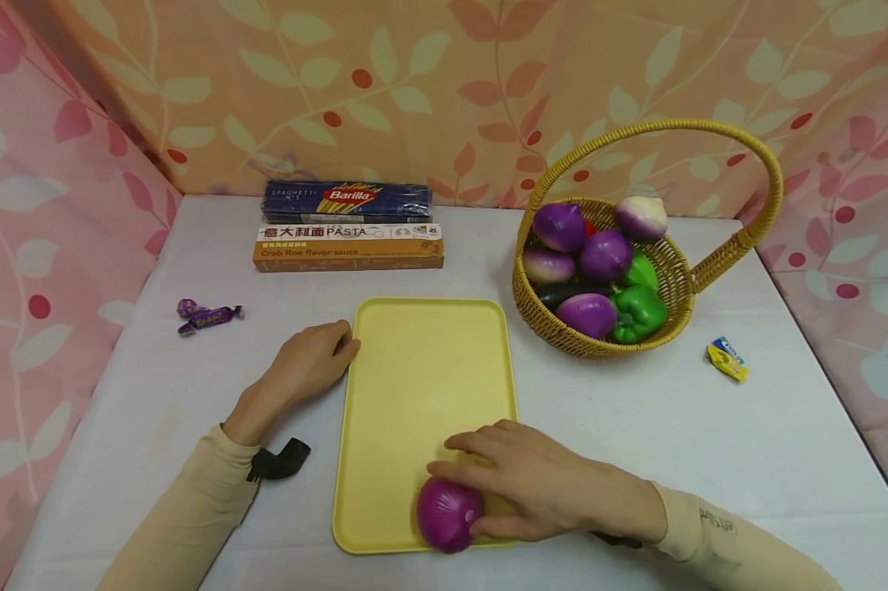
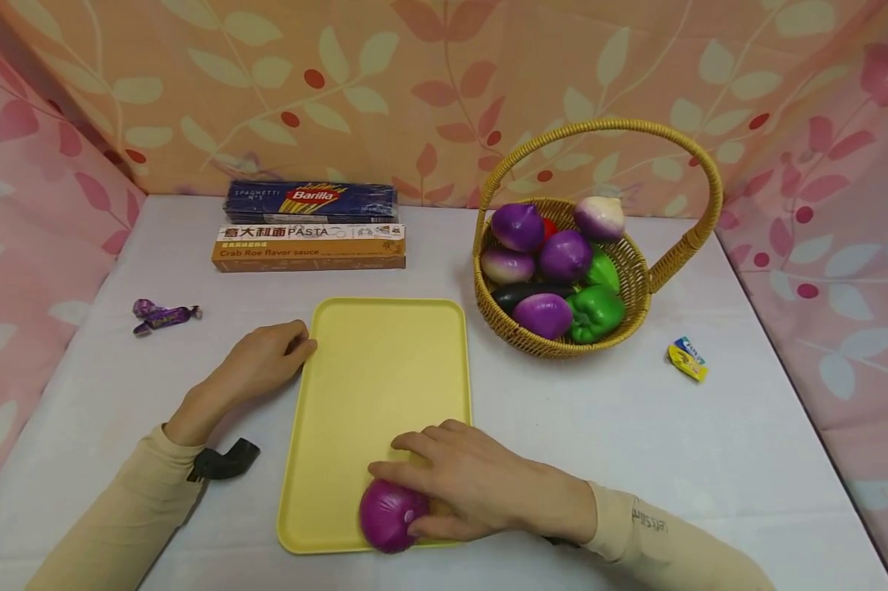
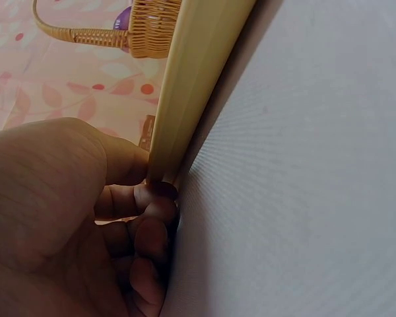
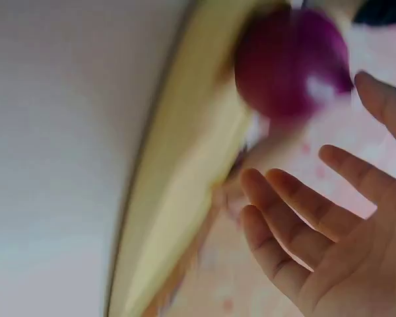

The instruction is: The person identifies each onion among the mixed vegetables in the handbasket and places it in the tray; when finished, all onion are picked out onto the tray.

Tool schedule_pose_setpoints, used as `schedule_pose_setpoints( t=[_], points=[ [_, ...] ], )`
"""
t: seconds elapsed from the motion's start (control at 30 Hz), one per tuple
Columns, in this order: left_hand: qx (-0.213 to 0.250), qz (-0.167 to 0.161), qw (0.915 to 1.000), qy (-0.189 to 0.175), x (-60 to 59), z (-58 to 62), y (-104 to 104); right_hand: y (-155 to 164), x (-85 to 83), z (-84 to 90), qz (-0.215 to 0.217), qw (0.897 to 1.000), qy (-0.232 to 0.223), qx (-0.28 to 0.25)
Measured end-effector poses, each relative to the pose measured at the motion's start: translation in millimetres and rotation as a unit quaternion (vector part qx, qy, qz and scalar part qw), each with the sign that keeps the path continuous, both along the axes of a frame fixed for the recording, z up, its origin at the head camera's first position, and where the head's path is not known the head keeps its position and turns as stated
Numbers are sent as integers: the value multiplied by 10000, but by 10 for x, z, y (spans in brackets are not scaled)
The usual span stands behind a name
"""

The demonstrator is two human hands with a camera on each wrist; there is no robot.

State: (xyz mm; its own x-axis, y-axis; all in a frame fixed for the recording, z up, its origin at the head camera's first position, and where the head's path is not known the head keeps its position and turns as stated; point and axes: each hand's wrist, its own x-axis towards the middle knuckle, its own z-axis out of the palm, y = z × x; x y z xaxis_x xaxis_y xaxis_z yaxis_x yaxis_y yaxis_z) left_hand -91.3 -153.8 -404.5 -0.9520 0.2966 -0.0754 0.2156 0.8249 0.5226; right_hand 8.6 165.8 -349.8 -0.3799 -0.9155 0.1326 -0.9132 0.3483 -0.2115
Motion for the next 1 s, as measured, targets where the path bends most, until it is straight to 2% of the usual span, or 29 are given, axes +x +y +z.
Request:
schedule_pose_setpoints(
  t=[0.1, 0.17, 0.23, 0.33, 0.4, 0.43, 0.5, 0.57, 0.63, 0.77, 0.93, 1.0],
  points=[
    [21, -4, 10000, -14, -2, -1, -9, 142, -249, 110, -680, 9960, 145, -568],
    [46, -20, 10000, -29, -3, 0, -13, 291, -492, 183, -1313, 9847, 372, -1087],
    [56, -26, 10000, -28, -2, -4, -14, 488, -763, 244, -2026, 9635, 567, -1658],
    [74, -24, 10000, -49, 3, -11, -9, 822, -1149, 340, -3173, 9188, 779, -2216],
    [69, -17, 10000, -51, 6, -17, -6, 1042, -1355, 418, -3875, 8887, 747, -2334],
    [72, -18, 10000, -56, 8, -16, -5, 1136, -1440, 468, -4176, 8768, 713, -2276],
    [75, -23, 9999, -67, 10, -14, -6, 1293, -1572, 577, -4664, 8595, 509, -2026],
    [65, -26, 10000, -57, 11, -6, -12, 1391, -1682, 698, -5009, 8506, 177, -1587],
    [54, -12, 10000, -52, 11, 3, -20, 1440, -1785, 816, -5202, 8481, -171, -996],
    [62, 41, 10000, -38, 7, 11, -32, 1446, -1996, 976, -5311, 8434, -800, 145],
    [108, 42, 9999, -72, 7, 6, -22, 1458, -2197, 971, -5208, 8385, -1327, 897],
    [123, 32, 9999, -83, 8, 7, -13, 1476, -2242, 935, -5069, 8433, -1440, 1057]
  ],
)
